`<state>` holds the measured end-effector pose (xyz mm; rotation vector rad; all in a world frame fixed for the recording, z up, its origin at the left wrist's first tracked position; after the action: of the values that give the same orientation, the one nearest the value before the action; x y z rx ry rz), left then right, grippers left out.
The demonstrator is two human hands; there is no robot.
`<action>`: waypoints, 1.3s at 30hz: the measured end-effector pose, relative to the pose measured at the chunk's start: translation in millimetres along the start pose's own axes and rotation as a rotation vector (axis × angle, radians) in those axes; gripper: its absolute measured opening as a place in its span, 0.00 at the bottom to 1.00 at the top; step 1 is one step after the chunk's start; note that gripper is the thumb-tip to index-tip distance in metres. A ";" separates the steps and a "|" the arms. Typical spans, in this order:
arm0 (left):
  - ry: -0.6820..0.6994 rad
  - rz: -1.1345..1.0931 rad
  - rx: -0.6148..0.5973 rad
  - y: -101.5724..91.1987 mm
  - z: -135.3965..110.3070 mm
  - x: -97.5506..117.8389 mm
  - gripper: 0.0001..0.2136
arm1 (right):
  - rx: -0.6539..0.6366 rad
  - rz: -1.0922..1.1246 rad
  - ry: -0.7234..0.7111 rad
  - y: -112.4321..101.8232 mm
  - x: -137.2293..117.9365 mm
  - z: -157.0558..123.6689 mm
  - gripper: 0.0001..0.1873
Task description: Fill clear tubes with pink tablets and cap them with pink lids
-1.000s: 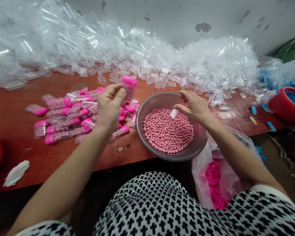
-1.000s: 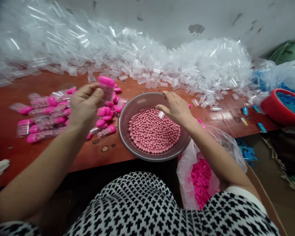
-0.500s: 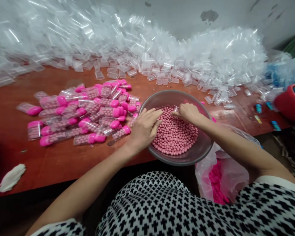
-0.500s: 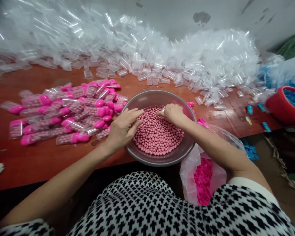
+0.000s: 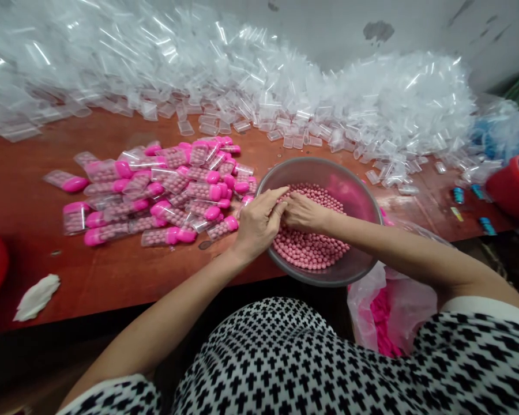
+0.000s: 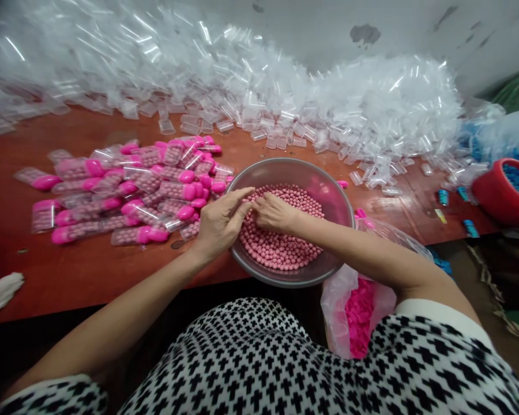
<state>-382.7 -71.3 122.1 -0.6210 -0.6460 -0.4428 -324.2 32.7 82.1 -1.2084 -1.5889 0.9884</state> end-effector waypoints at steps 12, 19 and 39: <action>-0.234 -0.239 -0.085 4.6 5.3 -4.0 0.20 | 0.021 1.322 0.274 -21.8 50.3 -58.8 0.24; -0.470 -0.598 -0.215 45.8 8.0 2.8 0.24 | 0.186 1.621 0.327 -20.8 58.7 -87.7 0.32; -0.360 -0.457 -0.413 55.5 11.8 14.8 0.20 | 0.212 1.236 0.253 -12.0 50.8 -111.9 0.08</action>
<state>-346.0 -25.7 117.8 -0.9606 -1.0603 -0.9169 -227.8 88.6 135.2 -2.0798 -0.3851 1.5798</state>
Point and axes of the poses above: each hand's wrist, its own z-axis towards the middle knuckle, its own y-axis out of the palm, x = y × z, the point moved 5 cm from there along z, towards the middle knuckle, and after that the axes turned 14 degrees about y, right-handed, at the moved point
